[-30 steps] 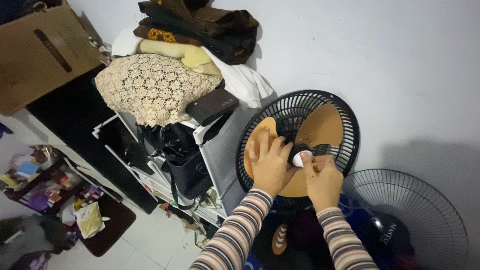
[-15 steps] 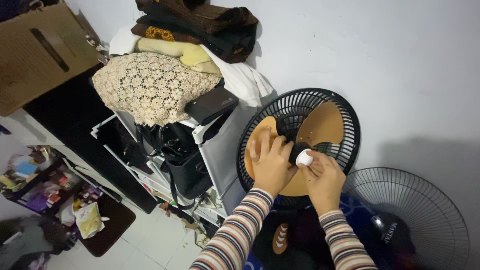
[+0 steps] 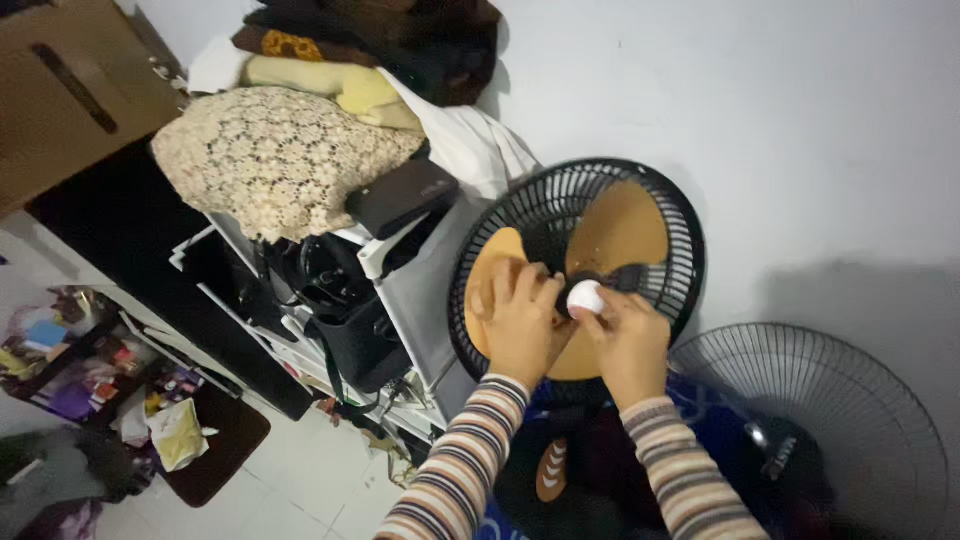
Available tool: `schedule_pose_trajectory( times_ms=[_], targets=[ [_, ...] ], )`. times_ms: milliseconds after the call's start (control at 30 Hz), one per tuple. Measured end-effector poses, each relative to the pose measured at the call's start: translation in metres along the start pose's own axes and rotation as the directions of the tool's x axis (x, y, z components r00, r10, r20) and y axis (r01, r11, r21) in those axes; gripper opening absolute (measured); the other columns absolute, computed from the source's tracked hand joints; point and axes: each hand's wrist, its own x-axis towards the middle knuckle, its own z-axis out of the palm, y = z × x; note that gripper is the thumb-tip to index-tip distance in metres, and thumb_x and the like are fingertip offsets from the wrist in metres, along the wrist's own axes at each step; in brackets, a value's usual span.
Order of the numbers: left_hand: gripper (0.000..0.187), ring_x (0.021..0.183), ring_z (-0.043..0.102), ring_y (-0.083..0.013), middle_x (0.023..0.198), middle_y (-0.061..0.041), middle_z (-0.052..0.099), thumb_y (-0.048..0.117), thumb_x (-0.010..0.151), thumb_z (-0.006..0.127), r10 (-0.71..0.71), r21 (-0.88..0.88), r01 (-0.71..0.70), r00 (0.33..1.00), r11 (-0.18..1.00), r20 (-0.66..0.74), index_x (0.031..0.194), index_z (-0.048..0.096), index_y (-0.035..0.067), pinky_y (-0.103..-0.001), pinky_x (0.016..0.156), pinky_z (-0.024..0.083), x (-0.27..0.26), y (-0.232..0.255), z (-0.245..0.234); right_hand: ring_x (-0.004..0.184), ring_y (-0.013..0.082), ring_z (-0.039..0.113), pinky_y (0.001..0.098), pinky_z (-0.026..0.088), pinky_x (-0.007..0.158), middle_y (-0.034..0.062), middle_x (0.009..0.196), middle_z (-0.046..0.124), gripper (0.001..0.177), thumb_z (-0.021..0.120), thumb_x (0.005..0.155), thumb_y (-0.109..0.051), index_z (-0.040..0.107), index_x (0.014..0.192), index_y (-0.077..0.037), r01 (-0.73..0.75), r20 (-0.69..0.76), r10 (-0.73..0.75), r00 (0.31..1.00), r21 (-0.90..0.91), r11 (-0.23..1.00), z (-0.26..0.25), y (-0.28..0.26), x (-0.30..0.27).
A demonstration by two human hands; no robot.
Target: The person assembles a table fan by attaching the front grille, inserting the fan blades, securing them with a nut, and attaching the rear grille. The person then repositions the assembled fan on the floor.
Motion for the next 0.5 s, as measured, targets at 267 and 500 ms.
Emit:
schedule_pose_trajectory(
  times_ms=[267, 500],
  targets=[
    [0.053, 0.124, 0.038, -0.0314, 0.112, -0.002, 0.055, 0.036, 0.057, 0.079, 0.007, 0.0, -0.007, 0.999, 1.0, 0.044, 0.104, 0.066, 0.018, -0.06, 0.099, 0.018, 0.012, -0.002, -0.007, 0.065, 0.0357, 0.064, 0.0435, 0.05, 0.063, 0.0185, 0.067, 0.064, 0.047, 0.06, 0.087, -0.048, 0.073, 0.078, -0.004, -0.335, -0.002, 0.338, 0.941, -0.131, 0.933, 0.02, 0.012, 0.007],
    [0.053, 0.126, 0.035, -0.0334, 0.112, -0.002, 0.054, 0.037, 0.058, 0.079, -0.005, -0.005, 0.006, 0.998, 1.0, 0.065, 0.106, 0.066, 0.017, -0.061, 0.101, 0.015, 0.013, -0.003, -0.006, 0.065, 0.0256, 0.066, 0.035, 0.052, 0.059, 0.015, 0.074, 0.067, 0.034, 0.067, 0.078, -0.031, 0.062, 0.09, 0.0, -0.223, -0.046, 0.23, 0.972, 0.113, 0.968, 0.01, 0.003, -0.003]
  ],
)
